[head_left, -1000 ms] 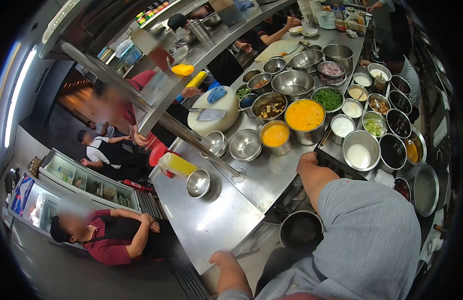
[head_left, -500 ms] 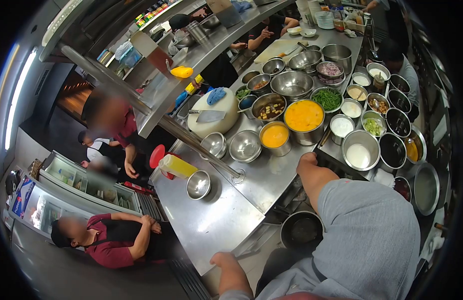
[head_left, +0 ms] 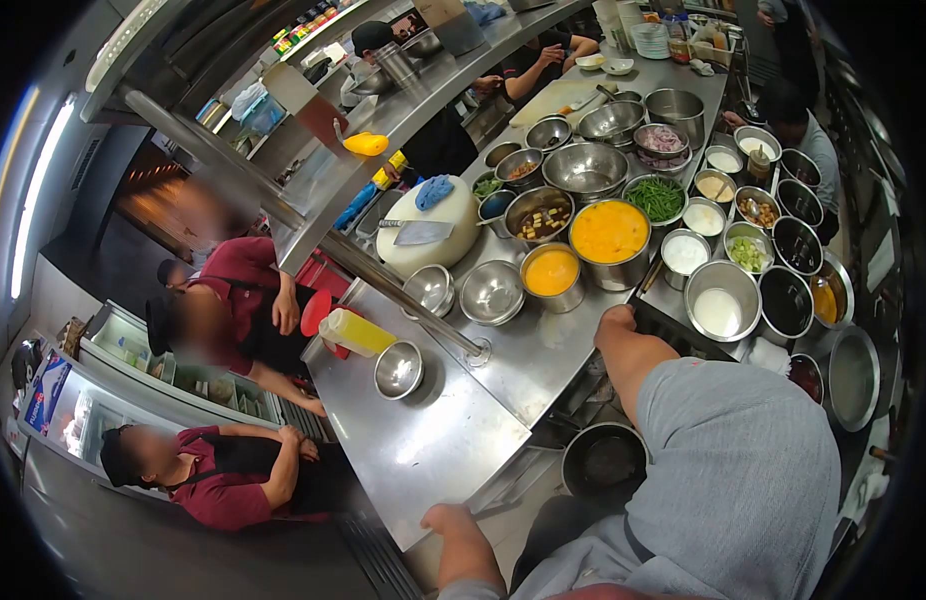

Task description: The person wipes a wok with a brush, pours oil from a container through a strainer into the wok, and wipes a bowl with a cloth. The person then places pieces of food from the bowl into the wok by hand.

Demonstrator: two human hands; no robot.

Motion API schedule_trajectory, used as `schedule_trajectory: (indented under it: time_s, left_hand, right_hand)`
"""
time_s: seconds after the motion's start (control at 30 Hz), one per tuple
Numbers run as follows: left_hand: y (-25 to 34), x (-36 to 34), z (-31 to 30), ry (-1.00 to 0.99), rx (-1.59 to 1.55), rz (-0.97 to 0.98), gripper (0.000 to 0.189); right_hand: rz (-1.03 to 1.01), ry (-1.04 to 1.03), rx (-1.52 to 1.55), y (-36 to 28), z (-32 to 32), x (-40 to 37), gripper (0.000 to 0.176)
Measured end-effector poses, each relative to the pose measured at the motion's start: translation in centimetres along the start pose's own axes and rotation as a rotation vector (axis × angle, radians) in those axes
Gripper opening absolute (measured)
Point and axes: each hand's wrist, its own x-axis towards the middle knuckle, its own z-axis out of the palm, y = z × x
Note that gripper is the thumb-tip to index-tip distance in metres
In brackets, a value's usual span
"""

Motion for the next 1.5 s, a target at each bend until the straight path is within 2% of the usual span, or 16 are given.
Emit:
schedule_trajectory:
  time_s: [0.17, 0.27, 0.33, 0.53, 0.67, 0.73, 0.83, 0.87, 0.93, 1.07, 1.13, 1.23, 1.37, 1.43, 1.47, 1.5]
  left_hand:
    - [-1.5, -8.3, -6.6, -0.181, -0.041, 0.049, 0.065]
    - [-1.6, -9.3, -7.5, -0.205, -0.045, 0.054, 0.061]
    - [-1.7, -9.7, -7.8, -0.219, -0.049, 0.054, 0.059]
    - [-1.5, -7.8, -5.7, -0.116, 0.056, 0.088, 0.062]
    - [-1.9, -10.1, -7.5, -0.276, -0.109, 0.053, 0.068]
    - [-1.9, -8.2, -6.9, -0.287, -0.166, 0.046, 0.070]
    - [-2.1, -11.5, -9.1, -0.237, -0.115, 0.108, 0.071]
    - [-2.1, -11.8, -9.1, -0.223, -0.133, 0.081, 0.071]
    - [-1.9, -11.9, -9.2, -0.227, -0.175, 0.064, 0.073]
    - [-1.8, -12.2, -9.5, -0.239, -0.127, 0.101, 0.074]
    - [-1.7, -12.3, -9.7, -0.253, -0.145, 0.075, 0.074]
    - [-1.6, -13.1, -10.1, -0.273, -0.173, 0.059, 0.075]
    - [-1.8, -12.6, -9.7, -0.261, -0.155, 0.112, 0.075]
    - [-1.7, -13.2, -10.3, -0.272, -0.131, 0.115, 0.075]
    - [-1.7, -13.4, -10.4, -0.279, -0.118, 0.122, 0.075]
    - [-1.8, -13.4, -10.2, -0.291, -0.101, 0.118, 0.075]
  right_hand:
    - [0.009, 0.035, -0.022, 0.7, 1.7, 2.9, 0.054]
    - [-0.243, 0.019, -0.441, 2.3, 4.1, 7.1, 0.053]
    - [0.001, -0.035, 0.005, 0.1, 0.3, 0.1, 0.053]
    - [0.053, 0.056, 0.010, 0.0, 0.6, 0.4, 0.056]
    - [0.088, 0.012, 0.030, -0.6, -0.6, -2.3, 0.055]
    - [-0.245, -0.118, -0.677, 0.0, -1.4, -1.4, 0.055]
    - [-0.217, -0.019, -1.024, 2.0, 4.8, 9.6, 0.046]
    - [-0.243, -0.025, -1.048, 1.6, 4.7, 7.8, 0.046]
    - [-0.466, -0.009, -1.829, 0.4, 3.2, 4.4, 0.042]
    - [-0.391, 0.012, -1.524, 0.7, 3.5, 5.4, 0.038]
    - [-0.633, -0.145, -2.211, 0.1, 2.6, 4.0, 0.047]
    - [-0.834, -0.188, -2.577, -1.0, 0.8, -0.8, 0.052]
    - [-0.778, -0.199, -2.596, -0.3, 2.2, 1.5, 0.051]
    - [-0.453, -0.099, -1.654, 0.8, 4.1, 8.3, 0.051]
    - [-0.290, -0.098, -1.116, 0.6, 3.3, 6.4, 0.053]
    - [-0.292, -0.081, -1.102, 0.6, 3.2, 6.4, 0.053]
